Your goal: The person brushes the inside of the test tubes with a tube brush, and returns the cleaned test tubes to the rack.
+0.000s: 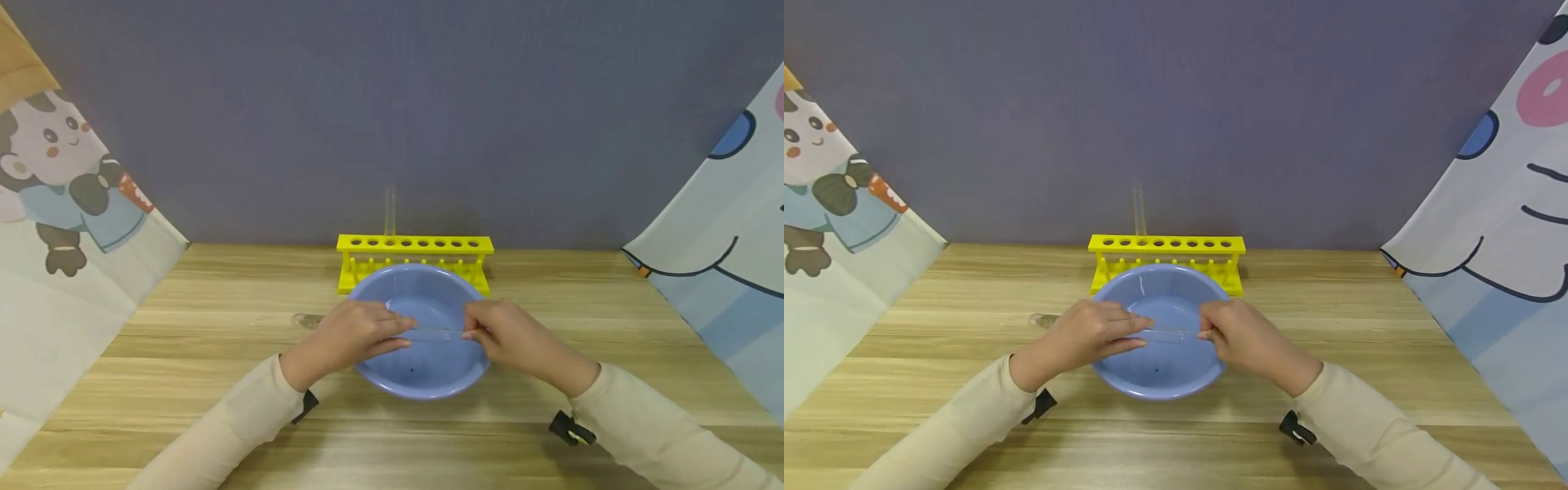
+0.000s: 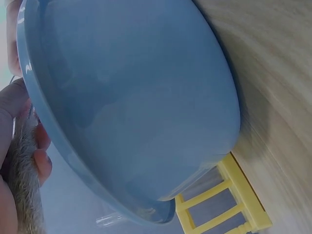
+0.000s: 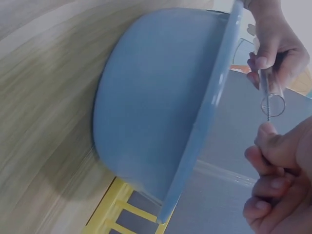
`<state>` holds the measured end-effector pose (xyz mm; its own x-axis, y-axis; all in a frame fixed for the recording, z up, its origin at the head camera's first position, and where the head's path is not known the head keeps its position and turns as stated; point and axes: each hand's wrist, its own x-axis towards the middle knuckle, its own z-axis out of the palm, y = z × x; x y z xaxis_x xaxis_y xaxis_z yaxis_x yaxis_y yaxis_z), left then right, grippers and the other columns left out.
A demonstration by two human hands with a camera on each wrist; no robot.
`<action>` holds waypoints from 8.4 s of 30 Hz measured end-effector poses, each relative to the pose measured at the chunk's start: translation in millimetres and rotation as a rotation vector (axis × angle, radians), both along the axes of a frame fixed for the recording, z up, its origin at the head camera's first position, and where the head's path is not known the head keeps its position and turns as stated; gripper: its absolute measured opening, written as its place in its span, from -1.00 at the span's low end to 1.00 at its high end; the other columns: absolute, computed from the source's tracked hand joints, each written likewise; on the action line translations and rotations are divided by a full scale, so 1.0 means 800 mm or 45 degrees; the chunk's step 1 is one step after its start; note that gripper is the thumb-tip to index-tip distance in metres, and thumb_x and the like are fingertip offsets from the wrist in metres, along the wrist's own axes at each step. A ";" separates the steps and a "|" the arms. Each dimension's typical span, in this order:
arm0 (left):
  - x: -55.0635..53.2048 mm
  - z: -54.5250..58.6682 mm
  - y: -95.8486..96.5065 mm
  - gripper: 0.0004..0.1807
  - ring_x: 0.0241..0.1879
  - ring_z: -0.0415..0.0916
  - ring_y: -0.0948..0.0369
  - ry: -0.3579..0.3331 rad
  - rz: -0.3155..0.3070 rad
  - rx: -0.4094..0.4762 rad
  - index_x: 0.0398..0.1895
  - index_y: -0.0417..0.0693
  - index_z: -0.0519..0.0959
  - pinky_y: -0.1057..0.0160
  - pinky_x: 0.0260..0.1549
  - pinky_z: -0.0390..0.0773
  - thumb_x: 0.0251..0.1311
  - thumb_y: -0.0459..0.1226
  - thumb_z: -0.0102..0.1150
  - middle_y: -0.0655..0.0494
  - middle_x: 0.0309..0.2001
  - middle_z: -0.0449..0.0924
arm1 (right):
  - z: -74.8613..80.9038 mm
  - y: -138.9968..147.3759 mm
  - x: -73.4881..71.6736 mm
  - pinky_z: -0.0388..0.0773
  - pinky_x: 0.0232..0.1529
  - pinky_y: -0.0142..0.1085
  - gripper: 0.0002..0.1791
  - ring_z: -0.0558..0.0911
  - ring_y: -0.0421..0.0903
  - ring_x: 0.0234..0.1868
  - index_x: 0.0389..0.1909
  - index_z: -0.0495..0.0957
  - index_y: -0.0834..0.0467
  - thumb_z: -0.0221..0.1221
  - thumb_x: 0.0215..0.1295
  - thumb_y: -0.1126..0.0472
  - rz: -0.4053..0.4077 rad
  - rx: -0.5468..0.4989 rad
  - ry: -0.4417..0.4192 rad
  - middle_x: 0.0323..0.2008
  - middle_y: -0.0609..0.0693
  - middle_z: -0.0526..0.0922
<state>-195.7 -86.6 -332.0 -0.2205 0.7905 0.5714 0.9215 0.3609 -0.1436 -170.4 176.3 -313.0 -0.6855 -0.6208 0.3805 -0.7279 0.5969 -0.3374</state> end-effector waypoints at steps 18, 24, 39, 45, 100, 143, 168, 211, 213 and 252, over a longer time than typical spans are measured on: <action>0.007 0.009 0.001 -0.67 -0.64 0.31 0.52 -0.696 0.036 0.055 -0.11 -0.17 0.67 0.55 -0.61 0.38 0.07 -0.19 0.33 0.08 -0.31 0.72 | -0.018 0.009 0.001 0.45 -0.47 -0.26 -0.81 0.43 -0.08 -0.48 -0.54 0.29 0.18 0.09 0.18 0.38 0.087 0.139 0.697 -0.52 -0.02 0.39; 0.005 0.007 0.000 -0.67 -0.65 0.29 0.50 -1.051 0.080 0.059 -0.06 -0.12 0.66 0.48 -0.66 0.37 0.12 -0.17 0.28 0.03 -0.20 0.70 | -0.018 0.012 0.003 0.47 -0.43 -0.22 -0.80 0.47 -0.05 -0.44 -0.53 0.31 0.22 0.15 0.06 0.46 0.094 0.179 0.747 -0.51 0.02 0.41; -0.002 0.009 -0.009 -0.73 -0.69 0.22 0.42 -1.362 0.120 0.047 -0.10 -0.03 0.69 0.46 -0.68 0.18 0.16 -0.16 0.26 0.28 -0.43 0.68 | -0.021 0.023 0.003 0.48 -0.40 -0.20 -0.65 0.48 -0.02 -0.41 -0.51 0.36 0.24 0.12 -0.40 0.62 0.128 0.180 0.780 -0.47 0.03 0.44; -0.003 0.008 -0.013 -0.86 -0.72 0.07 0.40 -1.364 0.131 0.038 -0.27 0.08 0.73 0.45 -0.69 0.13 0.17 -0.15 0.25 0.36 -0.61 0.53 | -0.022 0.028 0.004 0.48 -0.42 -0.23 -0.66 0.48 -0.05 -0.43 -0.50 0.36 0.24 0.07 -0.37 0.64 0.111 0.188 0.761 -0.48 0.02 0.45; -0.007 0.002 -0.029 -0.73 -0.46 0.56 0.43 -0.377 0.038 0.061 -0.18 -0.04 0.70 0.49 -0.45 0.51 0.04 -0.17 0.36 0.22 -0.38 0.69 | -0.020 0.056 0.007 0.46 -0.45 -0.39 -0.51 0.41 -0.25 -0.43 -0.49 0.42 0.09 -0.32 0.46 -0.08 -0.030 0.052 0.538 -0.49 -0.16 0.43; -0.005 -0.004 -0.029 -0.66 -0.40 0.61 0.33 0.032 -0.062 0.078 -0.17 -0.03 0.71 0.44 -0.42 0.56 -0.09 -0.18 0.43 0.21 -0.34 0.71 | 0.004 0.066 -0.002 0.39 -0.56 -0.45 -0.57 0.36 -0.38 -0.52 -0.62 0.33 0.05 0.22 -0.12 0.65 0.080 0.133 -0.232 -0.61 -0.23 0.40; 0.006 0.010 -0.042 -0.65 -0.55 0.45 0.45 -1.139 0.130 0.145 -0.06 -0.14 0.65 0.43 -0.59 0.51 0.09 -0.19 0.32 0.09 -0.24 0.71 | -0.014 0.072 0.006 0.24 -0.55 -0.30 -0.59 0.24 -0.11 -0.53 -0.51 0.31 0.20 0.03 -0.37 0.72 -0.077 0.218 0.756 -0.55 -0.04 0.26; 0.004 0.009 -0.058 -0.67 -0.63 0.31 0.49 -0.481 0.066 0.142 -0.11 -0.08 0.69 0.55 -0.66 0.33 0.03 -0.17 0.36 0.23 -0.47 0.66 | -0.007 0.094 0.010 0.36 -0.49 -0.54 -0.52 0.36 -0.26 -0.52 -0.60 0.38 0.08 -0.26 0.49 0.00 -0.034 -0.033 0.706 -0.58 -0.21 0.35; 0.003 0.008 -0.058 -0.66 -0.61 0.37 0.48 -0.399 0.049 0.158 -0.12 -0.08 0.69 0.57 -0.63 0.35 0.00 -0.18 0.38 0.19 -0.41 0.69 | -0.007 0.095 0.010 0.33 -0.51 -0.56 -0.53 0.34 -0.30 -0.52 -0.60 0.38 0.07 -0.25 0.48 -0.02 -0.032 -0.041 0.672 -0.57 -0.22 0.35; -0.002 0.005 -0.073 -0.67 -0.61 0.38 0.45 -0.369 0.013 0.178 -0.16 -0.08 0.70 0.59 -0.63 0.34 -0.07 -0.24 0.42 0.13 -0.36 0.71 | -0.005 0.113 0.004 0.37 -0.49 -0.57 -0.51 0.42 -0.28 -0.52 -0.57 0.39 0.07 -0.35 0.50 0.06 0.013 0.057 0.656 -0.55 -0.19 0.40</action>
